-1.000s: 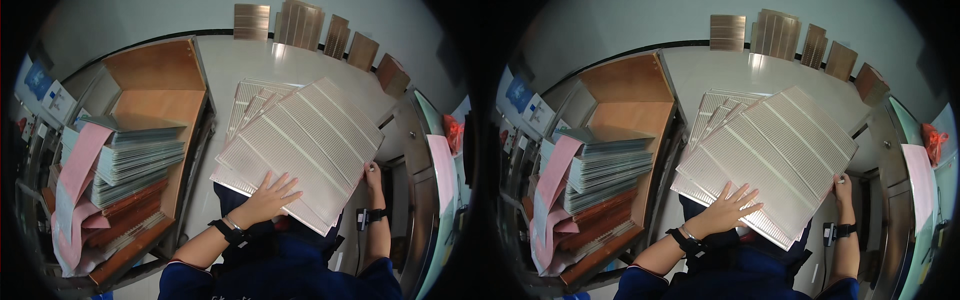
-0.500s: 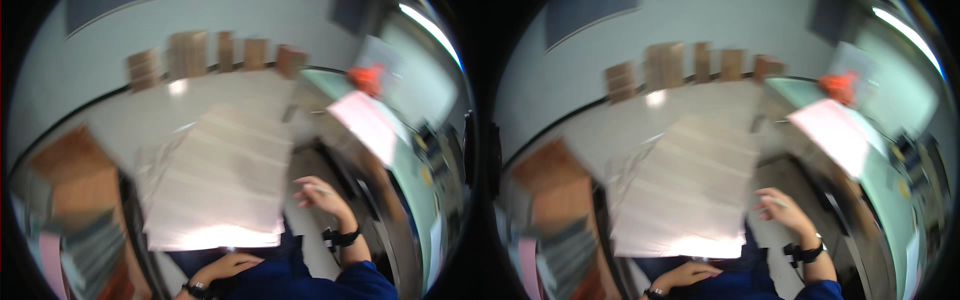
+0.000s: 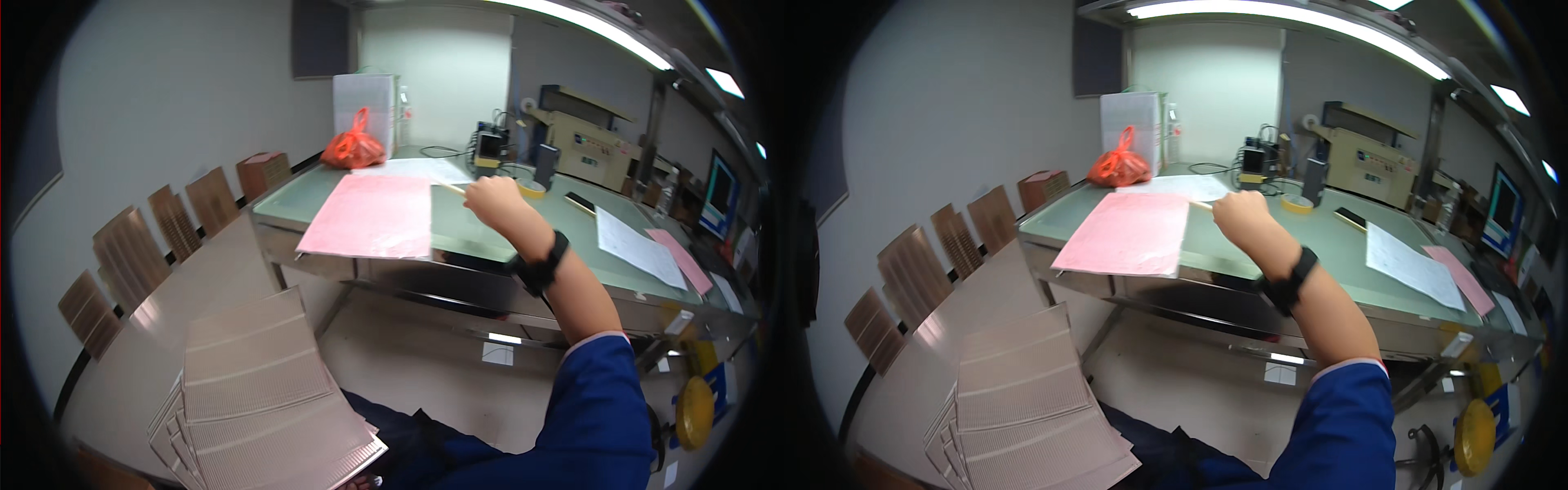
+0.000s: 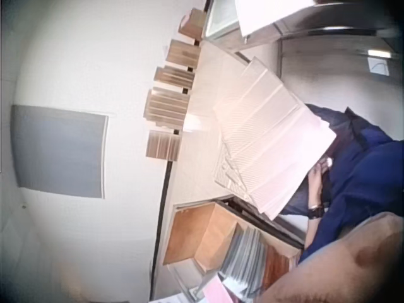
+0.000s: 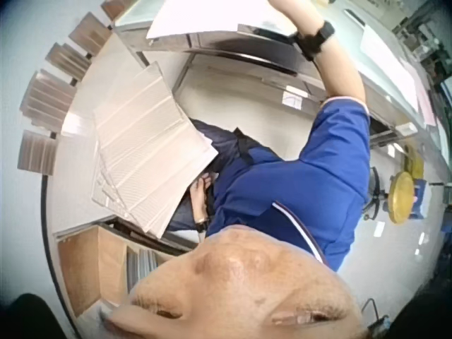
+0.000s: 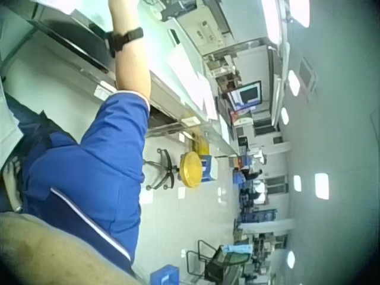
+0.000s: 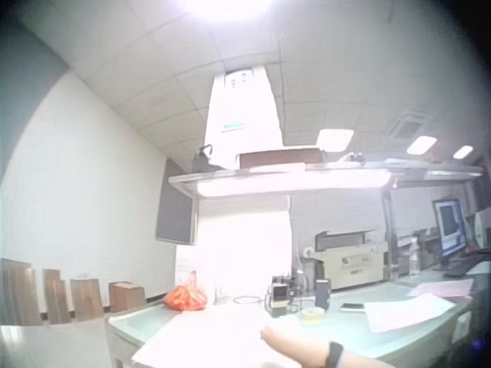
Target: Inspecting and marking patterns or guidelines on metal sheets using a pen or stylus.
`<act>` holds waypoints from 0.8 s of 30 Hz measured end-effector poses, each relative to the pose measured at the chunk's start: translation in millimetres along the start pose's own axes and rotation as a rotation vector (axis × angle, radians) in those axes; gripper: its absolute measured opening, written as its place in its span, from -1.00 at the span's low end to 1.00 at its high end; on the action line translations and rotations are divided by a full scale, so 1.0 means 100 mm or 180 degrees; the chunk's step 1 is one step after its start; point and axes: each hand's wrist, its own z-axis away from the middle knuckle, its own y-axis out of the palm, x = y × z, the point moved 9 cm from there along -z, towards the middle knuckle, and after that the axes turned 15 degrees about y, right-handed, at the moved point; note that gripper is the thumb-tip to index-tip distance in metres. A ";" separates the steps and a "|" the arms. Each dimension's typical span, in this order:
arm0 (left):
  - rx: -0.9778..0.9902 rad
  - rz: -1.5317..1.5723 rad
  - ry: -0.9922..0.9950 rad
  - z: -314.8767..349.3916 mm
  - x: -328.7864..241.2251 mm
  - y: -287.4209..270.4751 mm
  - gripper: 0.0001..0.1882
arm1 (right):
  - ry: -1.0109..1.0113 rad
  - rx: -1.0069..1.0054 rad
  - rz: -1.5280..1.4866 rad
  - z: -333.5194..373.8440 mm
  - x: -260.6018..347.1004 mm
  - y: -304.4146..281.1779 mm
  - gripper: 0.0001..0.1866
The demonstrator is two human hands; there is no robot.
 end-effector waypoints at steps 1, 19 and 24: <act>-0.0124 0.0029 -0.0016 0.02 -0.04 -0.03 -0.63 | 0.0168 0.0109 0.0078 -0.18 -0.13 0.10 -0.69; -0.0529 -0.0176 -0.0244 -0.04 0.58 -0.49 -0.67 | 0.0266 0.0303 -0.1218 -1.60 -4.10 2.49 -0.35; -0.0702 -0.0686 -0.0320 -0.01 0.32 -0.33 -0.64 | -0.0134 0.0555 -0.1663 -1.98 -2.89 2.77 -0.37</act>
